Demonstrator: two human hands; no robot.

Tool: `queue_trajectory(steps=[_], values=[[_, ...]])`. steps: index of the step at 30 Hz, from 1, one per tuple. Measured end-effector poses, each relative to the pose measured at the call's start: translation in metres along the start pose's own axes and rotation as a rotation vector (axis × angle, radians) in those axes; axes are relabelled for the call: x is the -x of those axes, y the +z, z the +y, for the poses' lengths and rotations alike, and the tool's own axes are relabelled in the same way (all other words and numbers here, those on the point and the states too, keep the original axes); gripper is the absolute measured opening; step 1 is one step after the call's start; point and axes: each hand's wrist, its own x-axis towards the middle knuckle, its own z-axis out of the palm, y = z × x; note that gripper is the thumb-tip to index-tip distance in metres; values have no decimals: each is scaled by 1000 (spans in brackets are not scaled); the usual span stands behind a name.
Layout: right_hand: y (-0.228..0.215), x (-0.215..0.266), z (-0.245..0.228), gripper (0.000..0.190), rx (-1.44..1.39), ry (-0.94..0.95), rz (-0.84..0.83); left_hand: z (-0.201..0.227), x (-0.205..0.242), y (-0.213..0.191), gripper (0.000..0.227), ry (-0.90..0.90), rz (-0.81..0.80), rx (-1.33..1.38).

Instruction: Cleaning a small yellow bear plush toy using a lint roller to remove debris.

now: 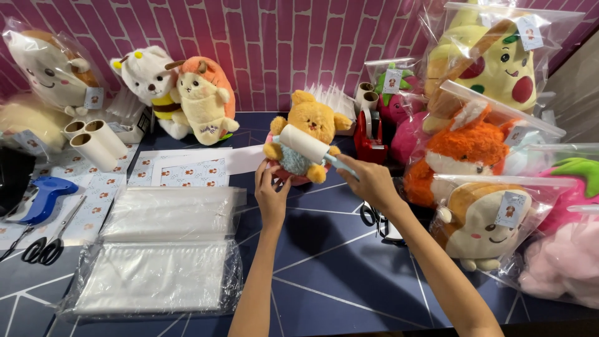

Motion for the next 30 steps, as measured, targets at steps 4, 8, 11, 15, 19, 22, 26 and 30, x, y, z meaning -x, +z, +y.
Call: queue_trajectory(steps=[4,8,11,15,19,22,26,30], values=[[-13,-10,-1,29,-50,26,-35,5,-1,-6,33,36,16,-53],[-6,-23,11,28,-25,76,153,6,-1,-5,34,-27,-14,-10],[0,-20,12,30,87,54,159,6,0,-6,34,-53,-31,-7],[11,-3,-5,29,39,-24,41,-4,-2,-2,33,-49,-12,-22],[9,7,-13,31,-35,1,4,1,-2,-4,45,-52,1,-26],[4,19,-23,30,-44,-1,-44,-4,3,-1,58,-94,21,30],[-2,18,-29,28,-211,73,-101,-1,1,-1,62,-85,29,53],[3,10,-32,29,-172,138,52,7,4,-4,61,-71,22,70]])
